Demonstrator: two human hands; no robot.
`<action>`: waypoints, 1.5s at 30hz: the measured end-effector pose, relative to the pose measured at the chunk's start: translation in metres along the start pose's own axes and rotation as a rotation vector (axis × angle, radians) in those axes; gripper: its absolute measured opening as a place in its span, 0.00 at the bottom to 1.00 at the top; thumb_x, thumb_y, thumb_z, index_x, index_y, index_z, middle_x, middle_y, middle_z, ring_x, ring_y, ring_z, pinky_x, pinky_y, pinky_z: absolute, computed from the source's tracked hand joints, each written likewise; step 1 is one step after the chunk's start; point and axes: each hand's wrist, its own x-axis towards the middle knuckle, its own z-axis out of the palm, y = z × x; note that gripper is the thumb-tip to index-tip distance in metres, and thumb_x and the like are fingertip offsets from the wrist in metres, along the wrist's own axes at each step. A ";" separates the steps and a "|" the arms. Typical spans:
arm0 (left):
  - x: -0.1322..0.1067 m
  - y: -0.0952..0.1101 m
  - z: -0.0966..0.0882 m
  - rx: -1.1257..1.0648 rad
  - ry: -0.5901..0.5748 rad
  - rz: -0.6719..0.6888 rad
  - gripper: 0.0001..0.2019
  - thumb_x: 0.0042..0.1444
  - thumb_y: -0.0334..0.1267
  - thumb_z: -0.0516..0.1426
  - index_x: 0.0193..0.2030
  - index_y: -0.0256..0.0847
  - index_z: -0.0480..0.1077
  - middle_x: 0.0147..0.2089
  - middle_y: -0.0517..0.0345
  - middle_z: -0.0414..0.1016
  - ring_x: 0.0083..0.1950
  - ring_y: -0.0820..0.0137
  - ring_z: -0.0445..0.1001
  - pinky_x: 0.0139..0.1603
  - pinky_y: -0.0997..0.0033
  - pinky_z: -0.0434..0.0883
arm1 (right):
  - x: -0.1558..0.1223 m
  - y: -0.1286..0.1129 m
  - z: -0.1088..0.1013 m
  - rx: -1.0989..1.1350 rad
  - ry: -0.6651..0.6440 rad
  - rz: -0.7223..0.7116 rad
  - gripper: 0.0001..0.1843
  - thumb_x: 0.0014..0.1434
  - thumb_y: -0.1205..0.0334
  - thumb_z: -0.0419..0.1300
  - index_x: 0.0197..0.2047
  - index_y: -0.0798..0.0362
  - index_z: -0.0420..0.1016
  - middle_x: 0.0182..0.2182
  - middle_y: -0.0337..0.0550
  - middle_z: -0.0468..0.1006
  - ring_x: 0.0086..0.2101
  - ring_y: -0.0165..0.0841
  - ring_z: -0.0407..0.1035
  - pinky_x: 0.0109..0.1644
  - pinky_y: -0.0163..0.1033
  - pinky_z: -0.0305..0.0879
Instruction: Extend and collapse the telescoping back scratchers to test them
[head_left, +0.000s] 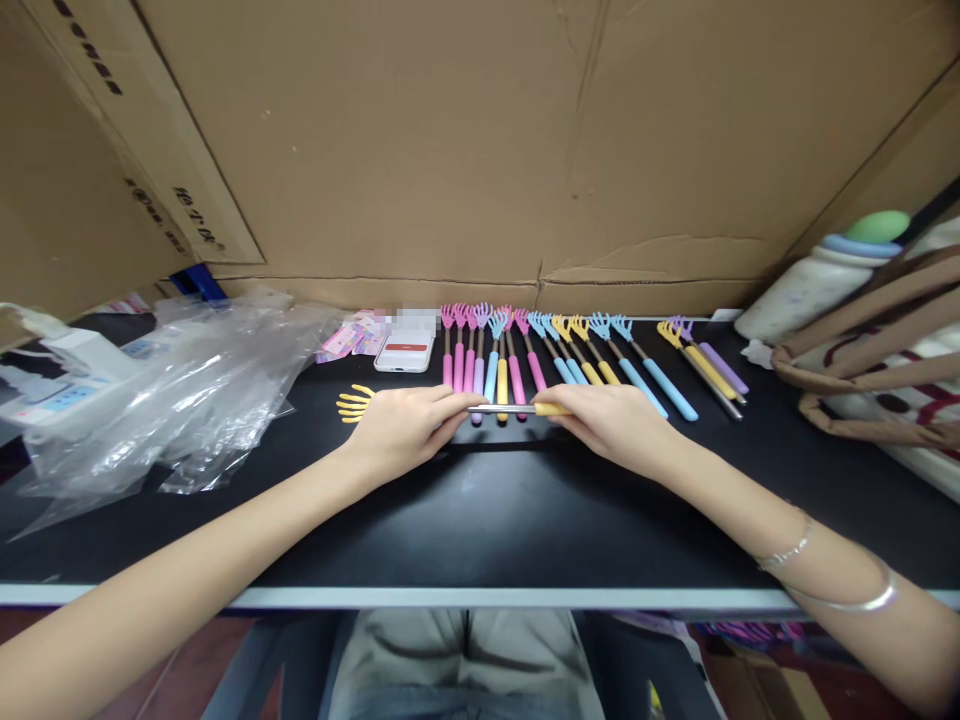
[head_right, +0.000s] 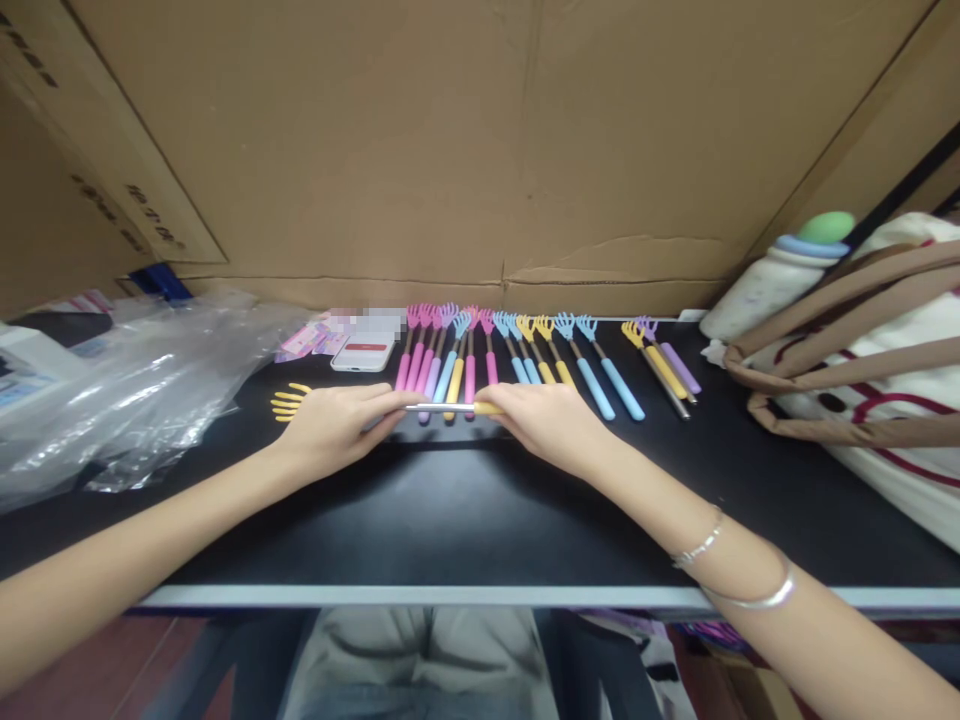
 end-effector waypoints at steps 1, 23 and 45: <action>0.000 0.000 0.000 -0.005 0.001 -0.003 0.14 0.65 0.42 0.47 0.52 0.50 0.69 0.33 0.64 0.74 0.29 0.76 0.71 0.23 0.75 0.53 | 0.000 0.000 0.000 -0.002 0.003 -0.006 0.16 0.66 0.53 0.46 0.46 0.51 0.70 0.37 0.40 0.80 0.35 0.31 0.75 0.32 0.33 0.60; 0.000 -0.002 0.001 0.010 0.065 0.041 0.14 0.65 0.42 0.47 0.50 0.51 0.72 0.30 0.63 0.75 0.28 0.76 0.71 0.22 0.75 0.53 | -0.002 -0.005 -0.006 -0.138 -0.097 0.023 0.19 0.67 0.51 0.44 0.39 0.51 0.71 0.25 0.39 0.77 0.25 0.30 0.71 0.26 0.34 0.48; 0.001 -0.002 -0.003 -0.034 -0.128 -0.026 0.15 0.66 0.45 0.43 0.47 0.48 0.69 0.39 0.62 0.79 0.34 0.71 0.77 0.25 0.78 0.58 | 0.000 -0.006 -0.009 -0.086 0.003 -0.012 0.20 0.66 0.51 0.44 0.41 0.52 0.73 0.34 0.41 0.80 0.32 0.31 0.73 0.31 0.34 0.57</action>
